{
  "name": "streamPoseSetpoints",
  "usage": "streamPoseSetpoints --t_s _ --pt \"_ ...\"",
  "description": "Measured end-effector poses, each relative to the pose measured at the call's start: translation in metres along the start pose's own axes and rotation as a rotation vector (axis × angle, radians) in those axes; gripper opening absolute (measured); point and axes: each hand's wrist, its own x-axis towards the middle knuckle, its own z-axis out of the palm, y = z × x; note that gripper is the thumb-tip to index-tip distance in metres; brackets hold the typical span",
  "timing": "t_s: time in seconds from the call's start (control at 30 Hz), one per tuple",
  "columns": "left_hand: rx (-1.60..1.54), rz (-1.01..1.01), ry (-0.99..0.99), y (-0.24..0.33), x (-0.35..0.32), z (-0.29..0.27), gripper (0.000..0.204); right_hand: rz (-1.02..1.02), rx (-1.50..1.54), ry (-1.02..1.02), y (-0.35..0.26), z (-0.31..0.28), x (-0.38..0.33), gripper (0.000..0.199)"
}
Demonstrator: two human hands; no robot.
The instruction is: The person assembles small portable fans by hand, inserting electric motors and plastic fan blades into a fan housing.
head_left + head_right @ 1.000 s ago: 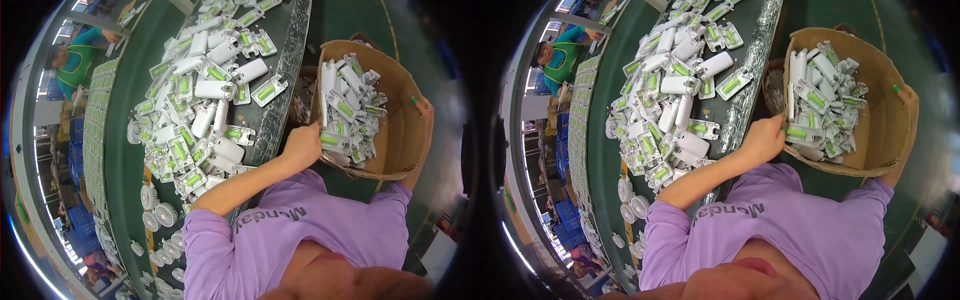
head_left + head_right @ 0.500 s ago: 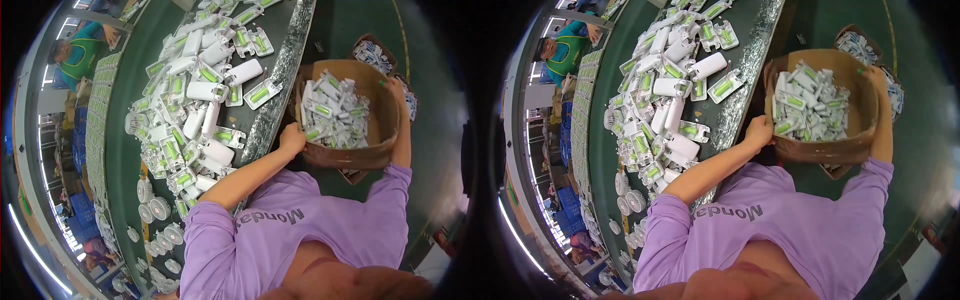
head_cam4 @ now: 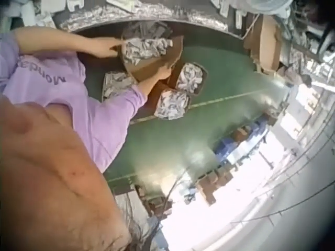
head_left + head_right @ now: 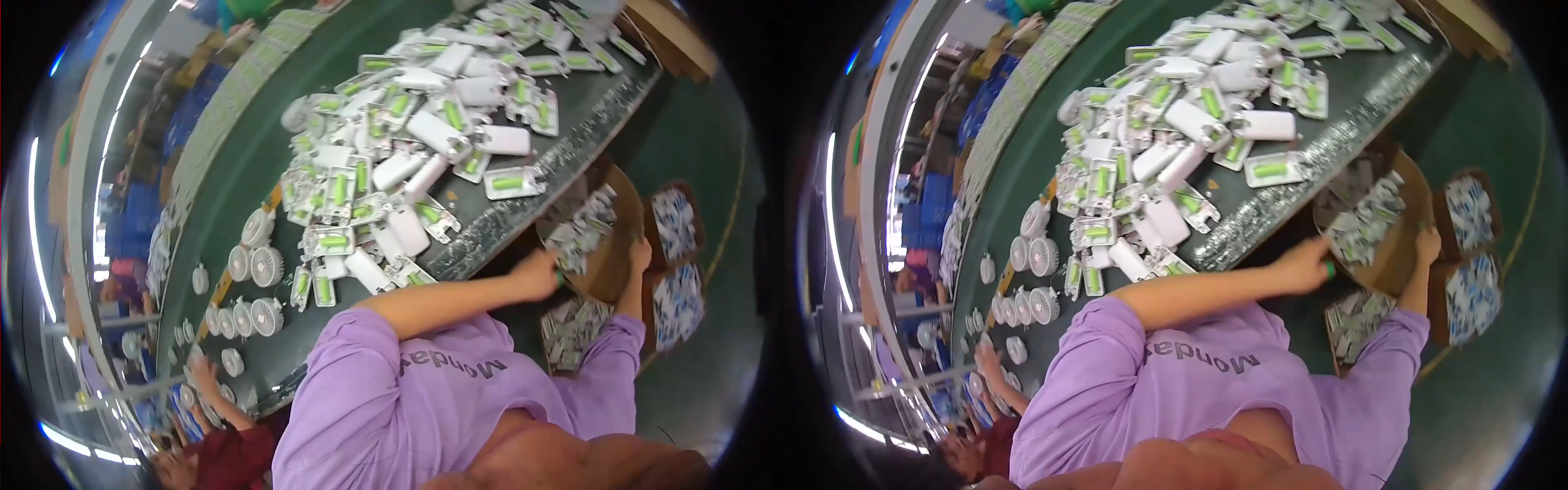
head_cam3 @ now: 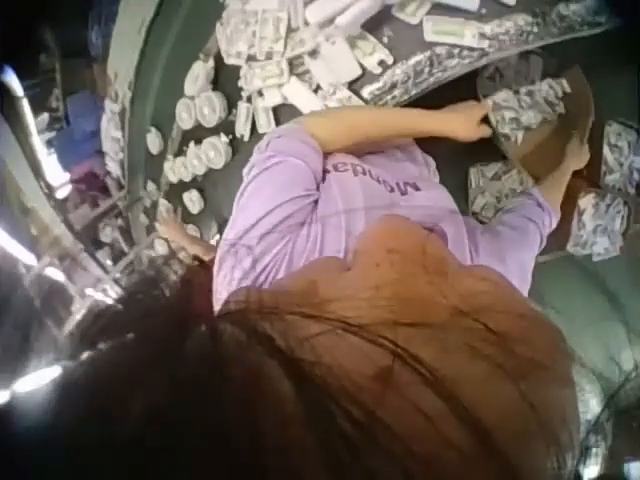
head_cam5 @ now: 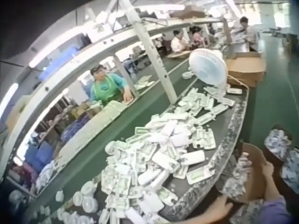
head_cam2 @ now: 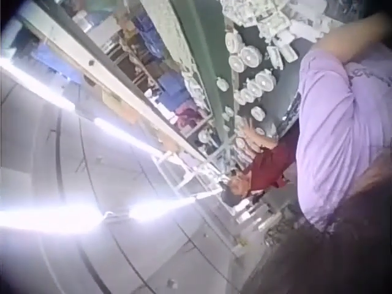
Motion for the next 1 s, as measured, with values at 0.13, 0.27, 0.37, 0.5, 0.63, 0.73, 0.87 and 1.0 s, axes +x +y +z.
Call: streamPoseSetpoints --t_s 0.13,0.27,0.37,0.5,0.63,0.73,0.87,1.0 --pt "-0.25 0.334 -0.065 0.063 -0.071 -0.086 0.032 0.216 0.083 -0.212 -0.047 -0.004 0.008 0.04" --pt "-0.324 0.263 0.449 0.057 -0.105 -0.207 0.023 -0.053 -0.007 -0.175 0.061 -0.011 0.049 0.053" --pt "-0.034 0.27 0.947 -0.006 -0.129 -0.315 0.028 -0.052 0.315 0.113 0.033 -0.005 0.04 0.038" --pt "0.338 0.168 1.045 -0.071 -0.12 -0.407 0.032 -0.123 0.433 0.252 0.014 -0.045 0.038 0.027" --pt "0.573 0.071 0.896 -0.12 -0.067 -0.471 0.042 -0.131 0.596 0.114 -0.036 -0.113 0.033 0.031" --pt "0.608 0.196 0.83 -0.148 -0.031 -0.503 0.043 -0.287 0.709 0.163 -0.139 -0.167 0.006 0.03" --pt "0.646 -0.19 0.513 -0.167 0.004 -0.504 0.044 -0.508 0.825 -0.072 -0.292 -0.214 -0.045 0.029" --pt "0.613 -0.312 0.51 -0.167 -0.007 -0.493 0.035 -0.938 0.751 -0.233 -0.437 -0.212 -0.088 0.035"
